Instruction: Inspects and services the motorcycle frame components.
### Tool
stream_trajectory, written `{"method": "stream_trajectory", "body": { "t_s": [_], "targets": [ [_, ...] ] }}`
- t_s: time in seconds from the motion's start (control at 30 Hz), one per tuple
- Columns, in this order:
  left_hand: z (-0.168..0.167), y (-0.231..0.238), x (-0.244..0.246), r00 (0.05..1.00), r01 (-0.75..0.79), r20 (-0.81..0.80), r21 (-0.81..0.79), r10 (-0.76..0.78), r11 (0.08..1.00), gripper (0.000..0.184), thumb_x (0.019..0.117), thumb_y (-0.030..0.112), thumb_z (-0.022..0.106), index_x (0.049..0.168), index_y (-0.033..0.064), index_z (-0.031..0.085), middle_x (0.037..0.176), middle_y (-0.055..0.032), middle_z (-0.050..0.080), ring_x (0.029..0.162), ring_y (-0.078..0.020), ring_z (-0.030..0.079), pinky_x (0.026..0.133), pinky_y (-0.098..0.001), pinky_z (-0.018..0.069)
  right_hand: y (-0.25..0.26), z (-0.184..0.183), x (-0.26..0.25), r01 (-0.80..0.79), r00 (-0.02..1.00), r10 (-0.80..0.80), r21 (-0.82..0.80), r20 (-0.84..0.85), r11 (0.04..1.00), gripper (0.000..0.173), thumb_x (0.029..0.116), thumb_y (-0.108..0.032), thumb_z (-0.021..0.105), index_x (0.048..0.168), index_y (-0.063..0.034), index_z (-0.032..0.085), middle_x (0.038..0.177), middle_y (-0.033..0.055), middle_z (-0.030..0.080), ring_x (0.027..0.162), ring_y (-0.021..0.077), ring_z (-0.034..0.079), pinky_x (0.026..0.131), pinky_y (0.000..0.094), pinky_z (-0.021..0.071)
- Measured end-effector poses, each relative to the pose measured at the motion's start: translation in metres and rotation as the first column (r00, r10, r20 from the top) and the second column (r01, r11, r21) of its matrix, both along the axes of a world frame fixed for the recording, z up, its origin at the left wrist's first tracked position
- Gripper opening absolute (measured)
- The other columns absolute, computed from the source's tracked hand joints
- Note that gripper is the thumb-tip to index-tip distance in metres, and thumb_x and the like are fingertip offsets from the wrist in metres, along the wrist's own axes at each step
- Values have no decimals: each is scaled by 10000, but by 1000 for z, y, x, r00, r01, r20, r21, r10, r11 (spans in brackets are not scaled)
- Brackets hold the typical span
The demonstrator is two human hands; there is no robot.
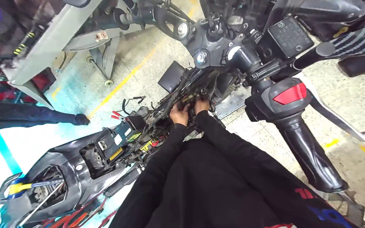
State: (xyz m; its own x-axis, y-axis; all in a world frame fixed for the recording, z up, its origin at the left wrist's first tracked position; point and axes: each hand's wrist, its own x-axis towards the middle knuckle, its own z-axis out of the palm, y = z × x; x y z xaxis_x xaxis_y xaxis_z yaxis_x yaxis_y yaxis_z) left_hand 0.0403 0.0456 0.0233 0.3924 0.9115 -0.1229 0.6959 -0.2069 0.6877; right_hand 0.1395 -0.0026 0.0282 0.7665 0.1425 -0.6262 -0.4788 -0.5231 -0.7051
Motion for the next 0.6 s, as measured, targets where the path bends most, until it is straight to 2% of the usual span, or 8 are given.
{"method": "stream_trajectory", "body": {
  "t_s": [0.13, 0.3, 0.4, 0.5, 0.6],
  "targets": [
    [-2, 1, 0, 1000, -4, -1, -22, 4, 1000, 540, 835, 351, 852, 1250, 44, 696, 1152, -139, 742, 1103, -257, 710, 1033, -428, 540, -1, -5, 3, -43, 999, 42, -5, -13, 999, 481, 1077, -446, 475, 1290, -57, 659, 1241, 215, 677, 1200, 360, 625, 1041, 571, 471],
    [-3, 2, -1, 1000, 7, -16, -35, -7, 999, 554, 836, 358, 851, 1266, 47, 692, 1159, -144, 740, 1102, -263, 710, 1031, -438, 539, 0, -2, -2, -1, 1000, 0, 16, 11, 1000, 422, 1046, -409, 563, 1266, -61, 654, 1264, 196, 672, 1220, 339, 619, 1061, 552, 464],
    [-2, 3, -1, 1000, 16, -14, -36, -17, 999, 538, 843, 350, 847, 1264, 50, 696, 1166, -149, 739, 1111, -262, 709, 1040, -433, 535, -1, -1, 1, -6, 1000, 6, 24, -11, 1000, 408, 1052, -401, 560, 1253, -66, 677, 1253, 196, 677, 1205, 340, 623, 1050, 556, 466],
    [-3, 3, -3, 999, 49, -1, -57, -49, 997, 506, 885, 341, 808, 1280, 47, 691, 1200, -146, 732, 1149, -261, 697, 1076, -431, 513, -5, 0, 3, -24, 1000, 24, 21, 7, 999, 424, 1055, -422, 549, 1235, -67, 696, 1249, 188, 686, 1216, 333, 621, 1064, 558, 452],
    [-5, 5, -6, 997, 73, 26, -46, -71, 996, 401, 961, 296, 719, 1275, 46, 700, 1208, -139, 733, 1161, -247, 694, 1081, -423, 509, -5, 1, 1, -39, 997, 38, 9, 60, 999, 441, 1048, -413, 561, 1308, -72, 661, 1314, 183, 664, 1276, 331, 596, 1107, 549, 432]
  ]
}}
